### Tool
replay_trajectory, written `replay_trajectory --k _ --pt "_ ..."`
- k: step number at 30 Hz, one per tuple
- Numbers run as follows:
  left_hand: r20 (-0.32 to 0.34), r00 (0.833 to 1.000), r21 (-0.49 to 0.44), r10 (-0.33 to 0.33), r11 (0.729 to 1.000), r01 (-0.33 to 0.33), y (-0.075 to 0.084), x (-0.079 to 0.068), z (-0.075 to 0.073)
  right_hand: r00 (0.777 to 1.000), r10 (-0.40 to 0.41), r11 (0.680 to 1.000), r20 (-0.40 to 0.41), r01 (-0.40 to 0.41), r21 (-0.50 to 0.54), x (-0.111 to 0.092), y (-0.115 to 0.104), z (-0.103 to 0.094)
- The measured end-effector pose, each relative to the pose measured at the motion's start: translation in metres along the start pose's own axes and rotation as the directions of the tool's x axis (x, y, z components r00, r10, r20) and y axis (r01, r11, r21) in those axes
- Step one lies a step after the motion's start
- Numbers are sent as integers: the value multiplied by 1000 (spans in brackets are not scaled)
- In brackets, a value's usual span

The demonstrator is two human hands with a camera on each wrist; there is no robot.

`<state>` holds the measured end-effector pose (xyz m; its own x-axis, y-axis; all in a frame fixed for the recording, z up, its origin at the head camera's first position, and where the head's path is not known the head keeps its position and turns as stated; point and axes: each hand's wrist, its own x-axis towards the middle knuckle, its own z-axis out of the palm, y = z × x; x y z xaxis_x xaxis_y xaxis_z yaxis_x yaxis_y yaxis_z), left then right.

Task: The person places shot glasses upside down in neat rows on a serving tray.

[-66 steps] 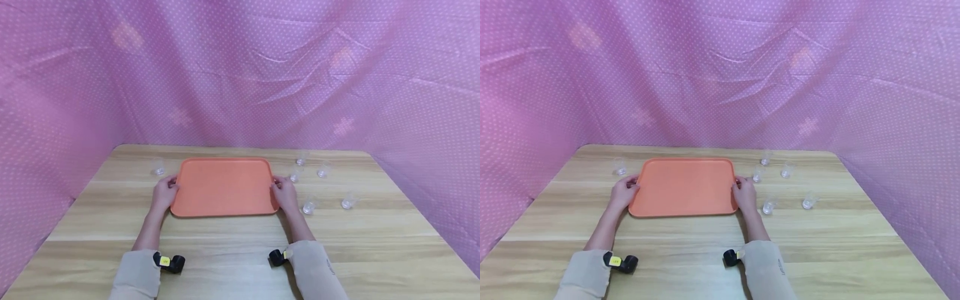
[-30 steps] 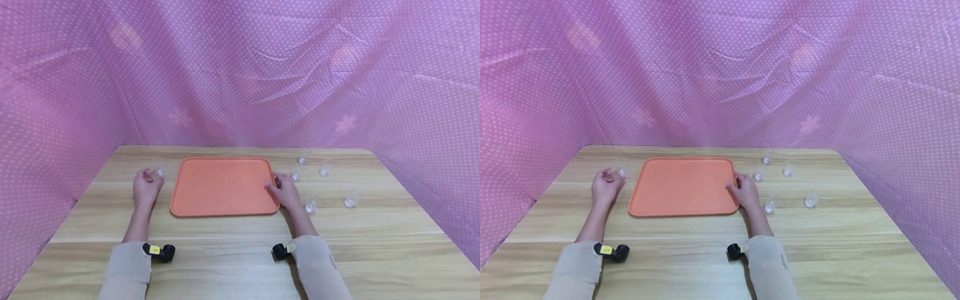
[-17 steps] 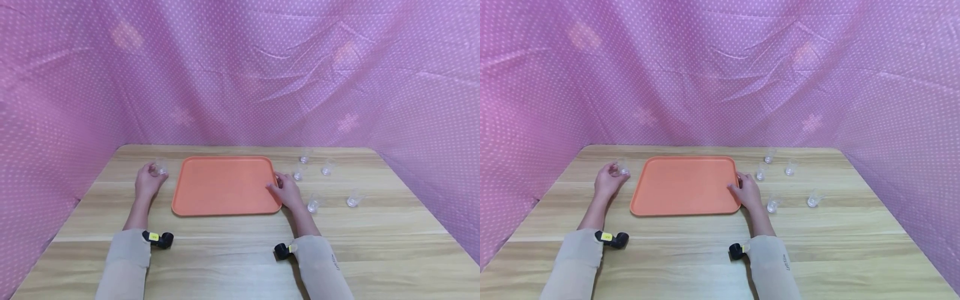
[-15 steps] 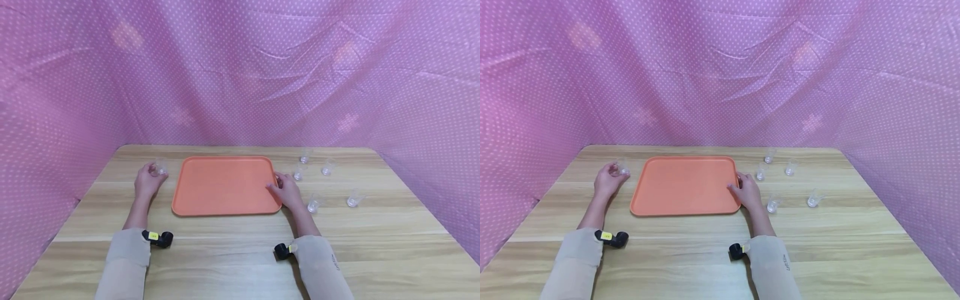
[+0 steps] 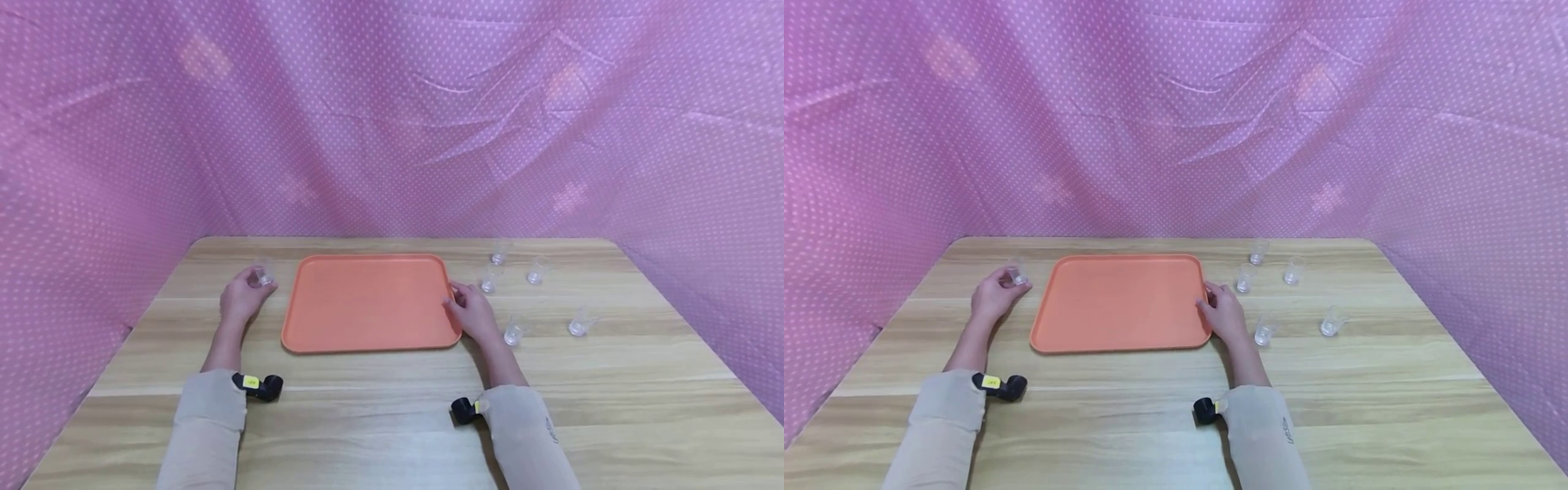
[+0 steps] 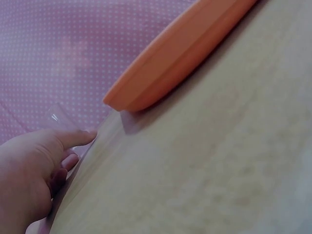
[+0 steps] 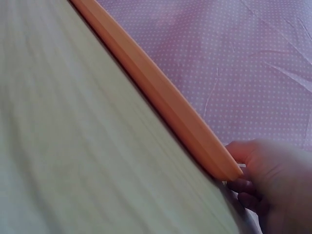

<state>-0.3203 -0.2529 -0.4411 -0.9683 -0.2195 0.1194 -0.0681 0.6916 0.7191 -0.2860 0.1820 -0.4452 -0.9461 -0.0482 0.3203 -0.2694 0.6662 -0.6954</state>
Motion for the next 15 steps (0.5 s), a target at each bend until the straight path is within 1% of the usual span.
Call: replay_trajectory --k 4,7,15 --pt "0 1000 5 -1 1000 1 2 0 -1 999 33 995 0 -33 89 -2 -2 -5" --pt "-3 1000 0 3 1000 -3 2 -1 -2 999 52 991 1 -52 123 -2 -2 -6" --pt "-18 999 1 29 1000 -29 1 -2 -1 998 61 989 24 -64 130 -4 -3 -8"
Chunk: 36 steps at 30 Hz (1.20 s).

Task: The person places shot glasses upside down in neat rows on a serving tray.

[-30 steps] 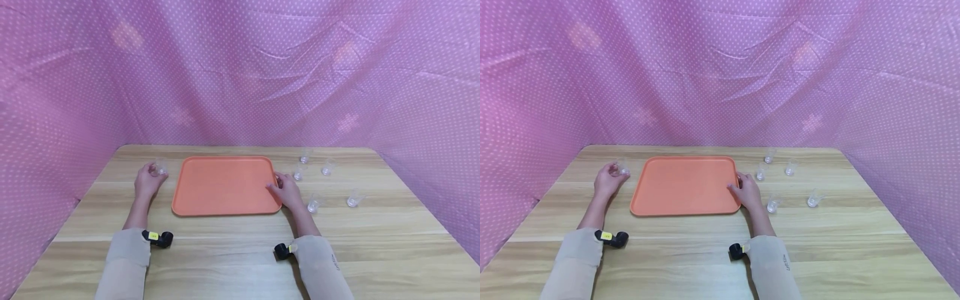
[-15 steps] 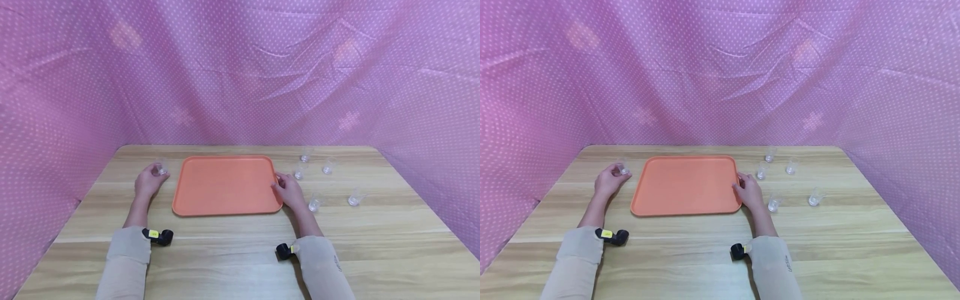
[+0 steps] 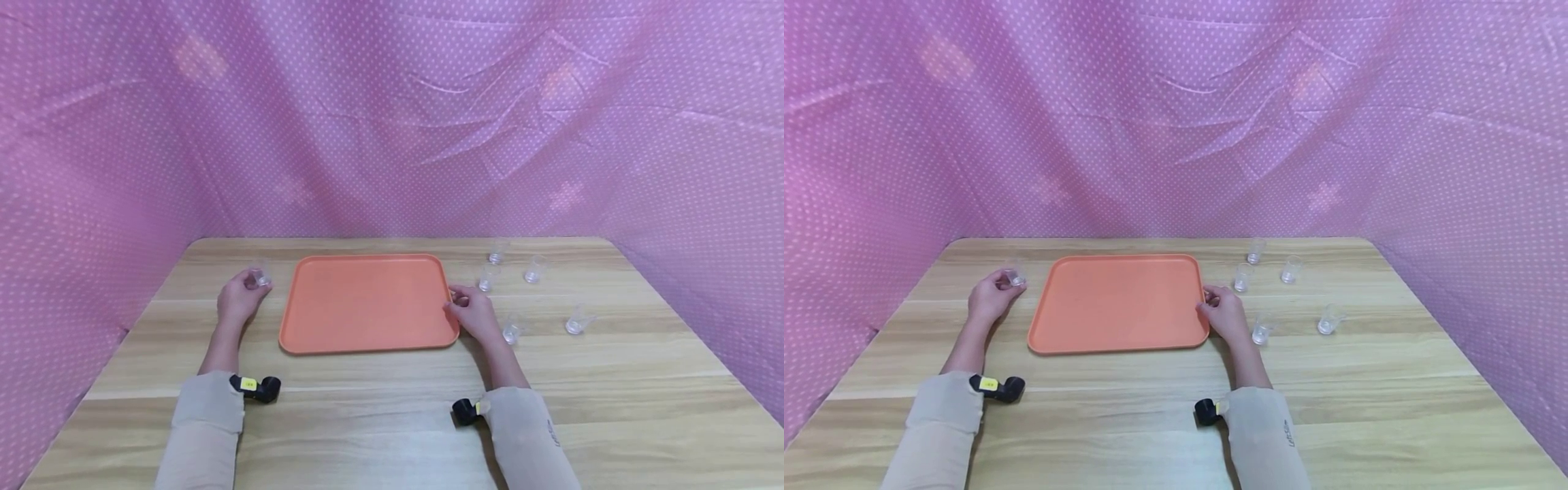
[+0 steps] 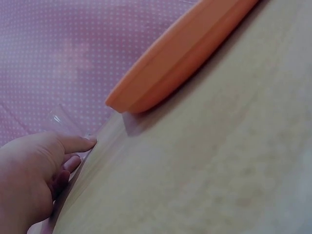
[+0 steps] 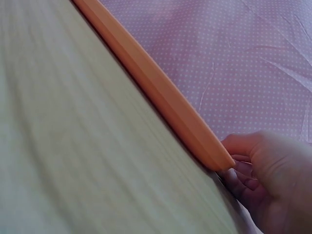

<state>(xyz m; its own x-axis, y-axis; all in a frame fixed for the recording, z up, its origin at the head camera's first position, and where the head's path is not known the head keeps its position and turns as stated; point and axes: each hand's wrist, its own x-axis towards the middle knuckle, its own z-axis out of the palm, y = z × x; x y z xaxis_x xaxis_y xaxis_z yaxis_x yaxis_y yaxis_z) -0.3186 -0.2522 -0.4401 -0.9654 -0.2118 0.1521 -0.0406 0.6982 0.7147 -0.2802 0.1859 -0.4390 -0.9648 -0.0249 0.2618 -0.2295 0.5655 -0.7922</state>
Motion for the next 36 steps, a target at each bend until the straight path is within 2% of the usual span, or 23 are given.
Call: replay_trajectory --k 9,17,29,36 --pt "3 1000 -16 -29 999 29 1 -1 -1 1000 12 1000 17 -12 17 0 1 0" --pt "-9 999 -34 -30 999 30 0 -2 0 1000 17 1000 24 -17 -14 2 6 1" --pt "36 999 -50 4 999 -3 3 -7 -4 1000 -4 1000 12 4 20 2 4 3" --pt "52 998 -117 16 993 -10 7 -6 -4 1000 12 1000 10 -12 14 1 5 3"
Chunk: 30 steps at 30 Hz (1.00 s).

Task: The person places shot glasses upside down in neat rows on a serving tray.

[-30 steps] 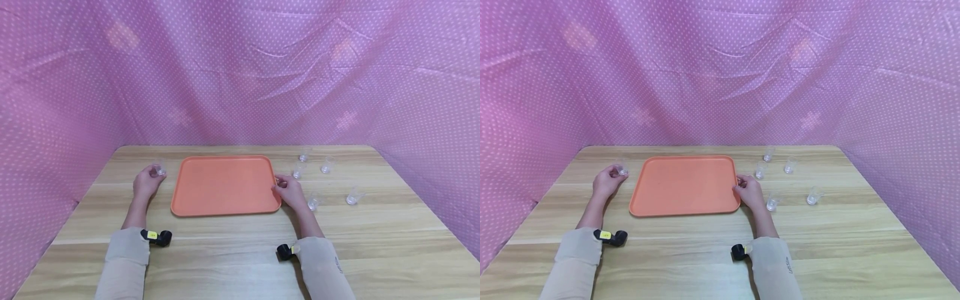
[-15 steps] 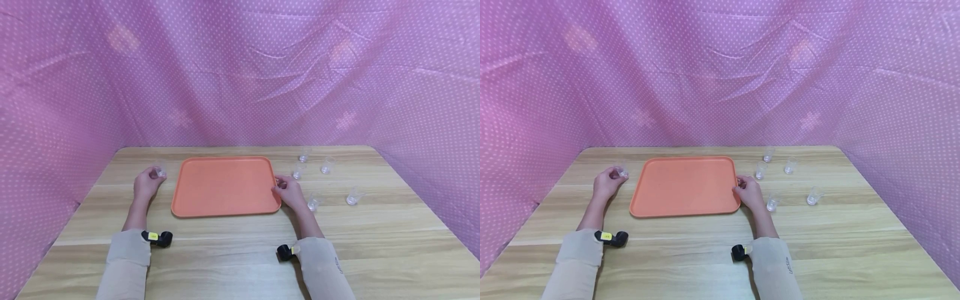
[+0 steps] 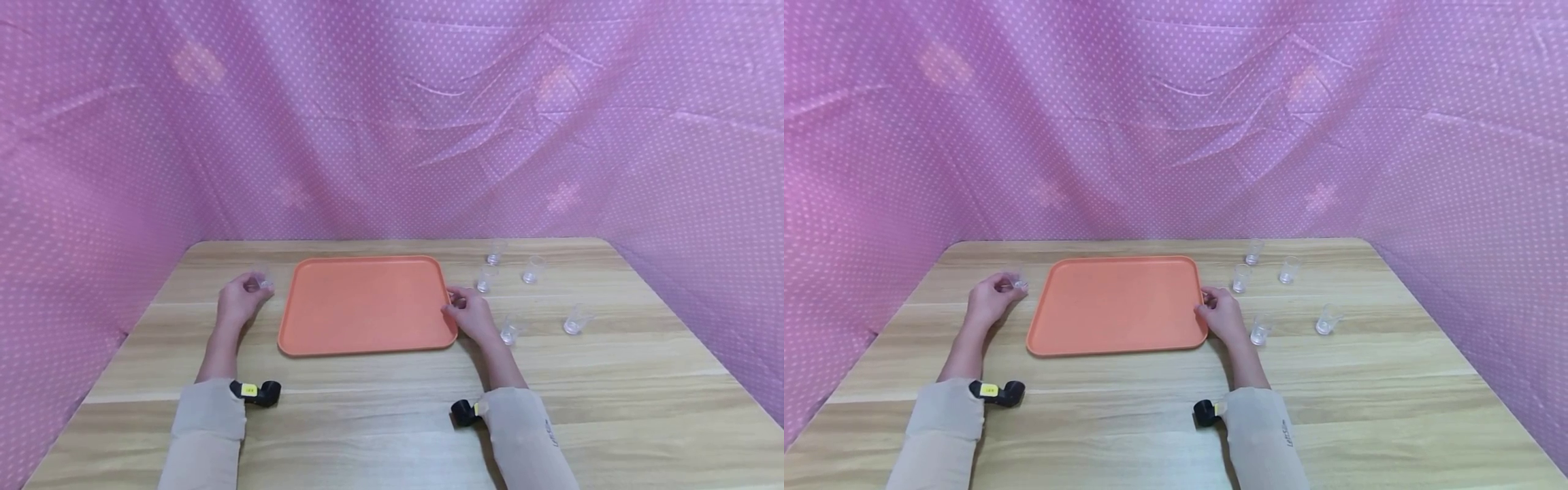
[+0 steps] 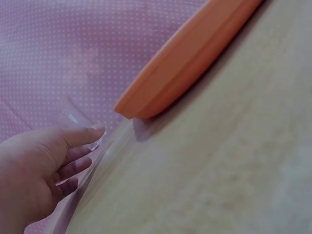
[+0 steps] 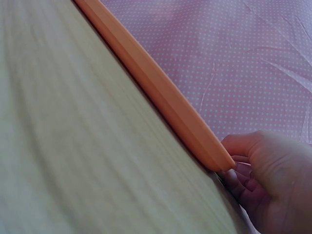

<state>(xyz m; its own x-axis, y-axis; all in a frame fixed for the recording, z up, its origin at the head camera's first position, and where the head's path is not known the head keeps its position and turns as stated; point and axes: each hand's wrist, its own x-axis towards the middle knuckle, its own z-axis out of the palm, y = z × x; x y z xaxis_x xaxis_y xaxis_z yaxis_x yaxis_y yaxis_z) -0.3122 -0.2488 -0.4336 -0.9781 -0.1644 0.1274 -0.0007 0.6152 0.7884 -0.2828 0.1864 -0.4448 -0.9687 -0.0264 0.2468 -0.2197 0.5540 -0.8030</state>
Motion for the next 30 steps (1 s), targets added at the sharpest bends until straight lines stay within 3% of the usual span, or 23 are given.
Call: replay_trajectory --k 6,12,19,30 --pt "-1 999 -38 43 998 -43 3 2 -2 1000 10 1000 4 -10 4 0 -1 -1" --pt "11 995 -23 102 995 -102 16 0 -9 1000 21 1000 11 -21 1 -1 -4 -2" --pt "97 990 -55 104 994 -99 39 -6 -13 1000 20 1000 15 -20 -1 -1 -4 -2" --pt "130 982 -65 136 990 -129 60 -11 -8 1000 16 1000 19 -17 27 -2 -6 -3"
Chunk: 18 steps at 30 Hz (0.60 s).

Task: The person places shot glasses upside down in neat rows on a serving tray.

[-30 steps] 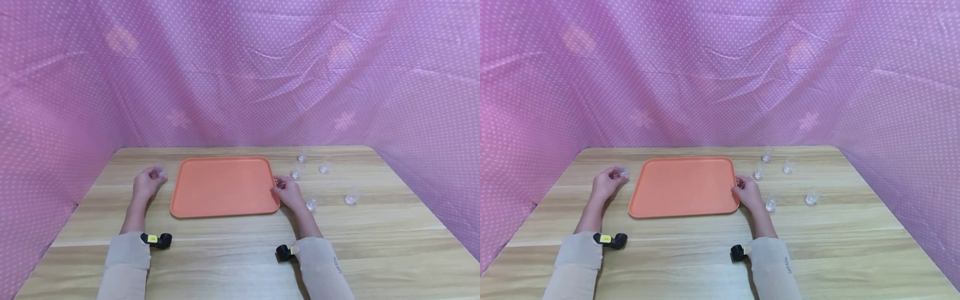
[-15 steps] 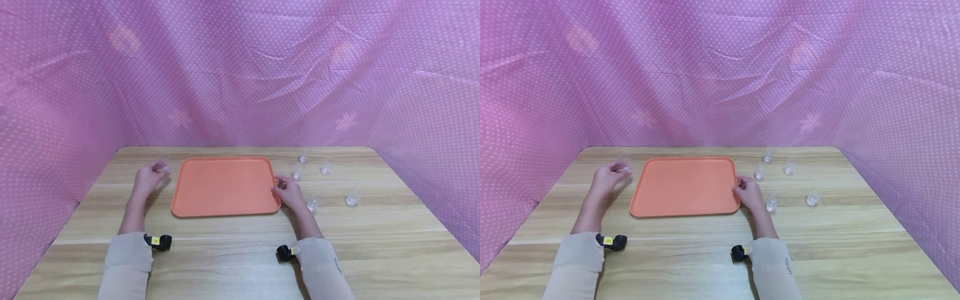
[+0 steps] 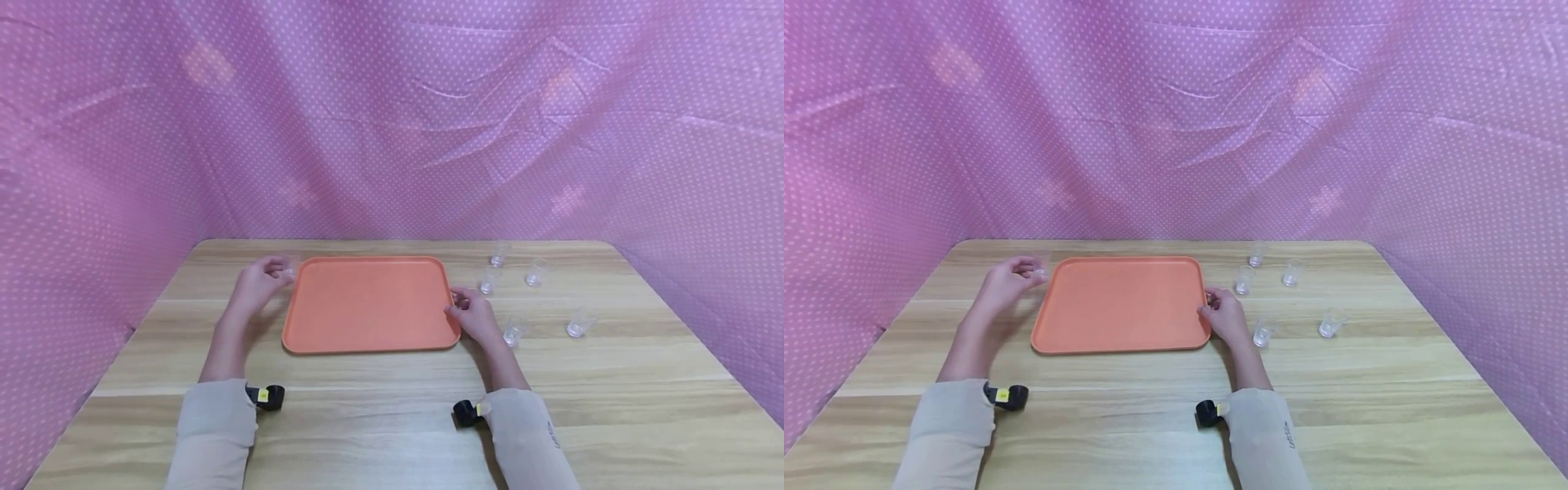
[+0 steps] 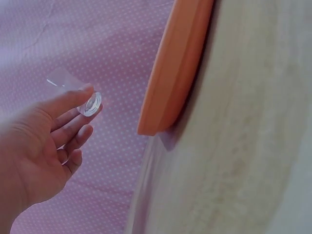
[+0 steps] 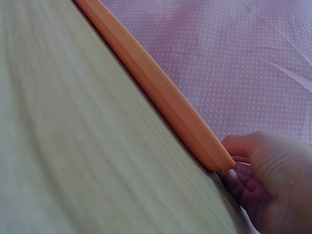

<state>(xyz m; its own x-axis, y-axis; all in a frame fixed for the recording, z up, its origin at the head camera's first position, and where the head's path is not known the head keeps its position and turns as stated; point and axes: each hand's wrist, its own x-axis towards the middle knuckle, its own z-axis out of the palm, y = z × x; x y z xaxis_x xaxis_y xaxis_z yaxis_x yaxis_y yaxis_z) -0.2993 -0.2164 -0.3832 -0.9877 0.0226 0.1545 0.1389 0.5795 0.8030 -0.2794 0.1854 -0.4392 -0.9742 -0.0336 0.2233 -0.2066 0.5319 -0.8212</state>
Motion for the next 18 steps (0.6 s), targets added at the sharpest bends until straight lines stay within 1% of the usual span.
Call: replay_trajectory --k 4,7,10,14,15,18 --pt "11 1000 16 5 1000 -5 2 1 3 1000 6 1000 6 -6 -17 0 -1 0" --pt "32 999 5 -11 1000 11 4 1 5 1000 0 999 3 0 -36 0 -2 0" --pt "49 998 -23 -34 999 35 6 2 5 1000 -10 999 -3 10 -33 0 -1 0" --pt "44 998 -38 -52 998 53 8 2 6 998 -55 998 -14 55 8 0 5 0" --pt "39 998 -35 -55 998 56 9 1 6 996 -92 995 -23 92 32 3 14 2" --pt "27 998 -11 -55 998 55 9 0 6 993 -118 992 -27 119 48 4 18 2"
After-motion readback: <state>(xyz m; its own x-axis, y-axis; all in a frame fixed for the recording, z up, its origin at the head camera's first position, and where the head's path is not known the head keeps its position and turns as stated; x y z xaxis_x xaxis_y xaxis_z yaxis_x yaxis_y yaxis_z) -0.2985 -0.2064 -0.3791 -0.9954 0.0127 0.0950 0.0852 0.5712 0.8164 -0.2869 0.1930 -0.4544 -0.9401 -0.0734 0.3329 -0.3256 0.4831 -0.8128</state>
